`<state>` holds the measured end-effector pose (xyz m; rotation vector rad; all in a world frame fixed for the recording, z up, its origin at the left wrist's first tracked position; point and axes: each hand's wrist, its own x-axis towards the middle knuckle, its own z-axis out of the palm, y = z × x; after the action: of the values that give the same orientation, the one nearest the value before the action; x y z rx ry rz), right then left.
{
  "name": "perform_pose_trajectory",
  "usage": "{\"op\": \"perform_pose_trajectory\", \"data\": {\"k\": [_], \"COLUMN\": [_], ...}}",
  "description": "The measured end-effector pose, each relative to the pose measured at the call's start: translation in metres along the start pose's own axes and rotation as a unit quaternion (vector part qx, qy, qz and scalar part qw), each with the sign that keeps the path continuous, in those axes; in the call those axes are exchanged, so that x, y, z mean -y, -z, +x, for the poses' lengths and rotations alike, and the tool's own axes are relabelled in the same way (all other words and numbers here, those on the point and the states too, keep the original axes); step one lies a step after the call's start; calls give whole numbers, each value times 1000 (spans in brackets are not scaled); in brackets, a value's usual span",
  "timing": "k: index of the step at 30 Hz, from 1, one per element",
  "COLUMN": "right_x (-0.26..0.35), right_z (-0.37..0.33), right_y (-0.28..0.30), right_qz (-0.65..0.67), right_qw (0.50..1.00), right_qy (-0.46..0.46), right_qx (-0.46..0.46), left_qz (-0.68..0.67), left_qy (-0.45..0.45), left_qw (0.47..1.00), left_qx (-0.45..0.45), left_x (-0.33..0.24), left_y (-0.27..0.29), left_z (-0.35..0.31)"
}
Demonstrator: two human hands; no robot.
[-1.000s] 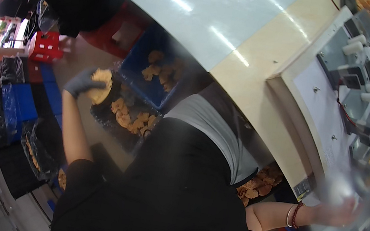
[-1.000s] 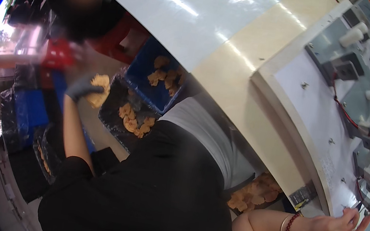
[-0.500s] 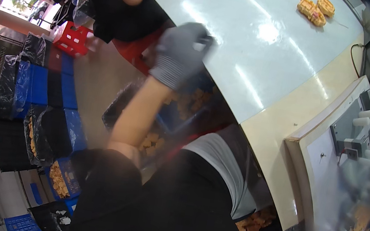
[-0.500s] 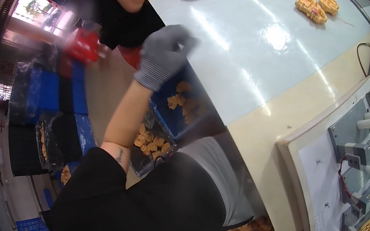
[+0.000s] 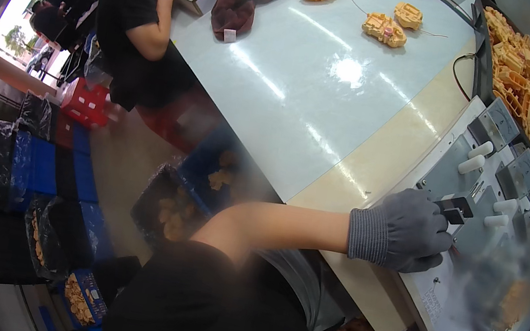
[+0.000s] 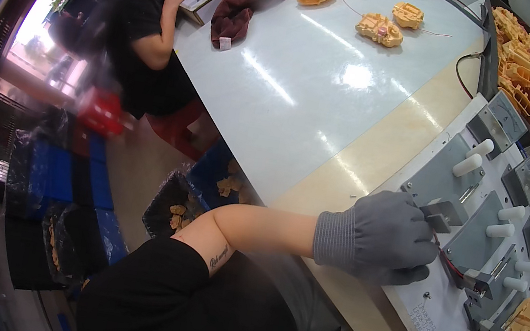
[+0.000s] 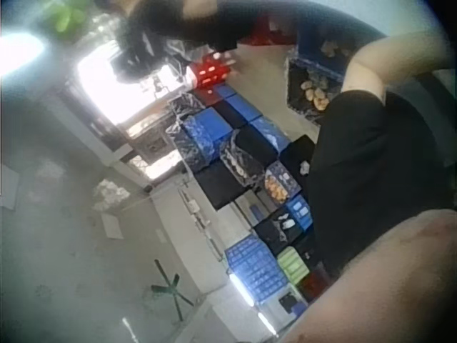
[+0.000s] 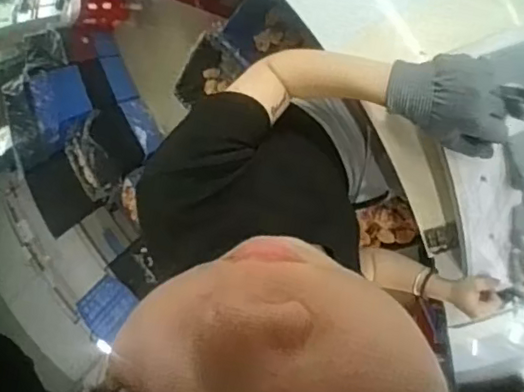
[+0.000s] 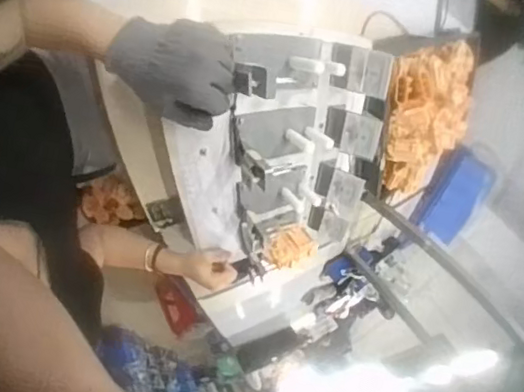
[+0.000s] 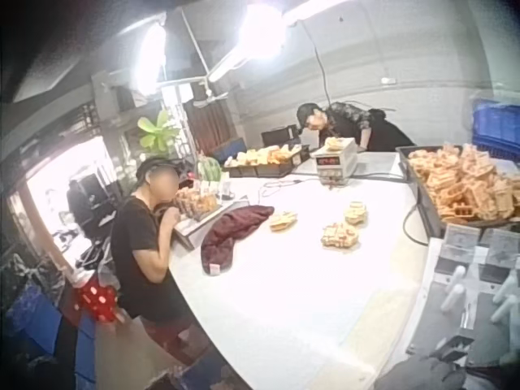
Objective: Testing orange plastic electronic housings using a specialized testing jig and measuring results on meters.
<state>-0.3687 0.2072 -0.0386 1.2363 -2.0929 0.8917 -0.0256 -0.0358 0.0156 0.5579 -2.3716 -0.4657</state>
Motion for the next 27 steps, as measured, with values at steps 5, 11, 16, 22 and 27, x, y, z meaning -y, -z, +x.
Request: {"op": "perform_pose_trajectory", "data": {"k": [5,11,16,22,27], "right_x": [11,6,-1,-13,-19], "right_z": [-2,0,-2,-3,0], "right_y": [3,4,8,25,35], "right_qz": [-22,5,21,68,157], "right_qw": [999,1000,999,986,959], "right_qy": [-21,-3,-36,-102,-114], "right_qx": [-27,5,23,110,208], "left_qz": [22,16,13,1,-3], "left_qy": [-32,-26,-23,-36,-30], "left_qw": [999,999,999,999,999], "left_qx": [-21,-23,-27,-32,-24], "left_x": [-2,1,1,2,2], "left_y": [-5,-4,-3,-4,-1], "left_z": [2,2,2,1,1]}}
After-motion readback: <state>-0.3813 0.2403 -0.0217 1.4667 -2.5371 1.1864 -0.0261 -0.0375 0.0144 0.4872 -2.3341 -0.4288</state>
